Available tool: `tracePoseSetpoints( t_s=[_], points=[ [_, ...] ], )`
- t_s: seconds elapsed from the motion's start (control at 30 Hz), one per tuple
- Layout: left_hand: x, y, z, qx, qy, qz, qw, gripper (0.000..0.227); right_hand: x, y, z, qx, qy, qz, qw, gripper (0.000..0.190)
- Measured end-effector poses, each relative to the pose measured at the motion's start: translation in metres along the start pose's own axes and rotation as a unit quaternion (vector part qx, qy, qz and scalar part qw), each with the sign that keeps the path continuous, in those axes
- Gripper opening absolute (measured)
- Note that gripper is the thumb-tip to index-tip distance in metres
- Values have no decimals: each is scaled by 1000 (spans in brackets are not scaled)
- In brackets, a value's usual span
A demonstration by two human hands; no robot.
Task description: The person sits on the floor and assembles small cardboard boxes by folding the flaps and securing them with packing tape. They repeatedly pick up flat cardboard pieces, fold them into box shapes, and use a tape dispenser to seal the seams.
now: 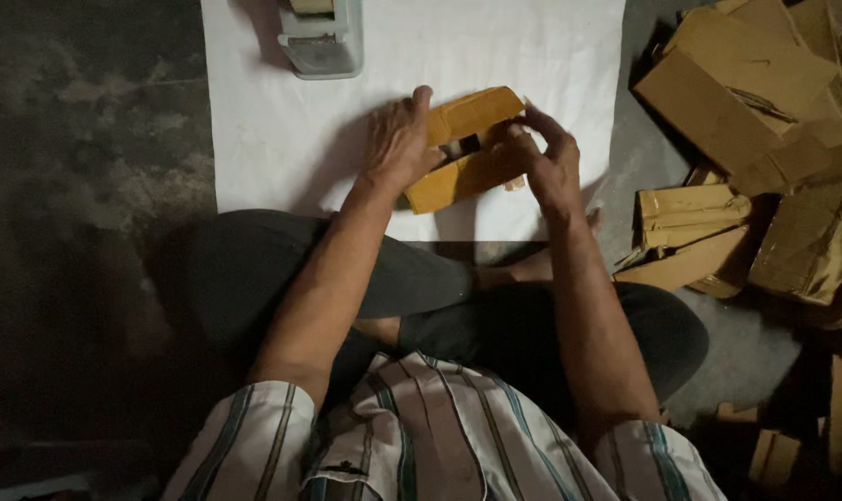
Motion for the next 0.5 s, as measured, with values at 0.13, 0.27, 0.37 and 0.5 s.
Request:
tracePoseSetpoints(
  t_s=[0.13, 0.27, 0.37, 0.5],
  points=[
    [-6, 2, -5, 67, 29, 122, 990, 85, 28, 23, 2, -189, 230, 183, 937, 45],
    [-17, 10, -17, 49, 88, 212, 972, 91, 30, 33, -18, 19, -66, -54, 996, 42],
    [-30, 11, -24, 111, 64, 143, 981, 112, 25, 34, -36, 59, -120, -67, 989, 59],
    [-42, 21, -44, 227, 281, 135, 922, 102, -19, 21, -51, 143, -291, -180, 929, 28]
  ],
)
Point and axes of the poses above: each hand's wrist, its own y-axis away from the middle knuckle, its own z-axis out of the back of the hand, x = y × z, the point moved 3 cm from there along -y, towards the middle knuckle, and after that the axes turned 10 degrees about -z, right-handed, at the moved point
